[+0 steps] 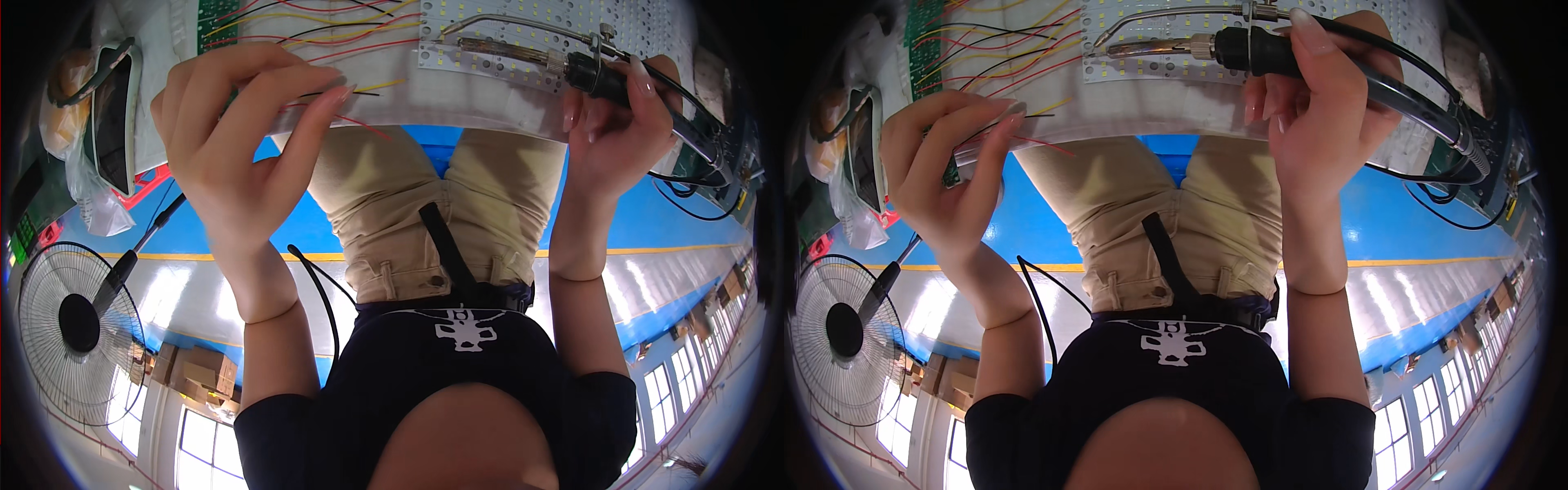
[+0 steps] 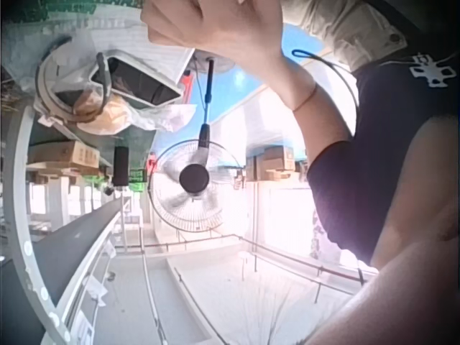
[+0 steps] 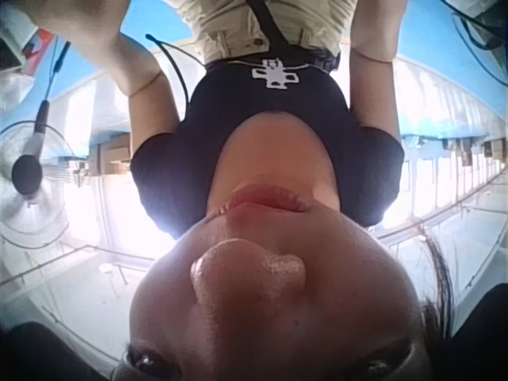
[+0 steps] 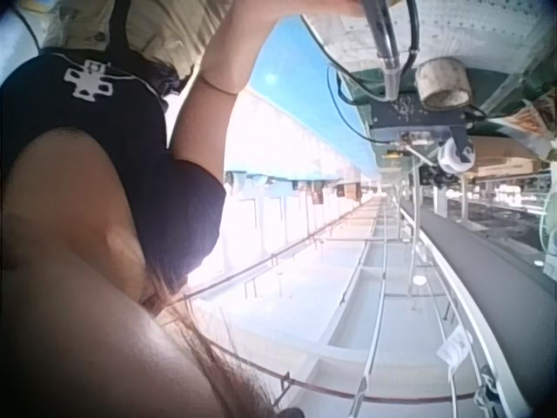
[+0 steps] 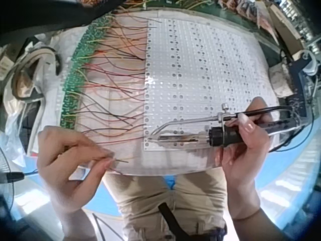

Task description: The person solders electrical wires onto an LED light panel assembly using a soldering iron.

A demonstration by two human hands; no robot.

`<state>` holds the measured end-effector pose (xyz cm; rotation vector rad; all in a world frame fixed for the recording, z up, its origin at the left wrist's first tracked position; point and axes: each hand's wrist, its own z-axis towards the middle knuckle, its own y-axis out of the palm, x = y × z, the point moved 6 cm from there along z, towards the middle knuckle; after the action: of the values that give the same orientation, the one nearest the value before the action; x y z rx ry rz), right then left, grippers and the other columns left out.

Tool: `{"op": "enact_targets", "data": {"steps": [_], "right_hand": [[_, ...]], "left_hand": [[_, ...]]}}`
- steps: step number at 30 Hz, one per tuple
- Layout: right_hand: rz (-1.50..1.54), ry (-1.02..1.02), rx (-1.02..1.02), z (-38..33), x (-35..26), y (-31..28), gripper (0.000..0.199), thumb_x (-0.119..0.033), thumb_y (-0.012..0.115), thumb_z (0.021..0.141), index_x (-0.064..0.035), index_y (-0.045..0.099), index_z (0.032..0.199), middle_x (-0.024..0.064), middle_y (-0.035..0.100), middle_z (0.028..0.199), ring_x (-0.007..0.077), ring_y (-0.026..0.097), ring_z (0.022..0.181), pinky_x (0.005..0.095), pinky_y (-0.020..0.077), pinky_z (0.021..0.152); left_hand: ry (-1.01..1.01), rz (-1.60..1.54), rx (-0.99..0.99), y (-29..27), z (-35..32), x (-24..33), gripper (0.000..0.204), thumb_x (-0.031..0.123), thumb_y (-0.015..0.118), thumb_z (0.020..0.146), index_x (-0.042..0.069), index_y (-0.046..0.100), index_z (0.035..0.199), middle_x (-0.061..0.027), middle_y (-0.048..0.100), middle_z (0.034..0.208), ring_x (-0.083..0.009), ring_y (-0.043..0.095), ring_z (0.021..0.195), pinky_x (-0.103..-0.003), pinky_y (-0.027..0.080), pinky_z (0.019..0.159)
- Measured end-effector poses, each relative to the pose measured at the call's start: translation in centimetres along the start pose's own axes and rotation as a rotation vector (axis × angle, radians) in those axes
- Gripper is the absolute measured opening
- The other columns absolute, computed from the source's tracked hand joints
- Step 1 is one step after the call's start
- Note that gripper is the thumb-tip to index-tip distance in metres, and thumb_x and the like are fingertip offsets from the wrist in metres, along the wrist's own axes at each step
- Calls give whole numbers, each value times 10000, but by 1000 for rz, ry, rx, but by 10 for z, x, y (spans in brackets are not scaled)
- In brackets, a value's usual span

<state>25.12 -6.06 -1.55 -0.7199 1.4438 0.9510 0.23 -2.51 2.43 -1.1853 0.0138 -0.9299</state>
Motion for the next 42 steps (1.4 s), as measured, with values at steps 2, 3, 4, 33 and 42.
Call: {"op": "enact_targets", "data": {"steps": [2,3,4,33,42], "right_hand": [[47,-4,-4,1,0,-2,223,-112,440,907,-75,390,692,31,344,437,112,303,331,282,313,330],[12,-12,1,2,-2,-4,217,-111,439,907,-77,389,698,29,339,438,112,299,332,282,314,332],[-24,-20,5,2,-4,-7,211,-111,437,907,-80,388,704,26,334,439,111,296,334,283,314,334],[50,-49,-39,1,-1,-2,195,-87,460,893,-72,415,703,28,338,449,118,314,344,281,332,344],[90,-49,-41,1,1,-4,170,-87,468,891,-47,461,726,34,345,457,121,334,356,285,341,348]], "left_hand": [[-13,80,-122,4,-1,-1,179,86,802,646,114,741,811,-3,641,842,-166,571,795,-293,408,699],[-7,71,-121,6,0,0,179,86,802,646,114,741,811,-3,641,842,-166,571,795,-293,408,699],[3,78,-120,8,0,1,174,107,806,647,128,738,806,9,642,844,-159,565,797,-298,389,711],[12,206,-103,14,2,23,163,97,753,719,130,652,843,14,649,876,-156,608,840,-310,367,733],[12,200,-193,21,5,20,134,96,721,744,120,627,836,10,627,878,-164,593,806,-324,355,712]]}}
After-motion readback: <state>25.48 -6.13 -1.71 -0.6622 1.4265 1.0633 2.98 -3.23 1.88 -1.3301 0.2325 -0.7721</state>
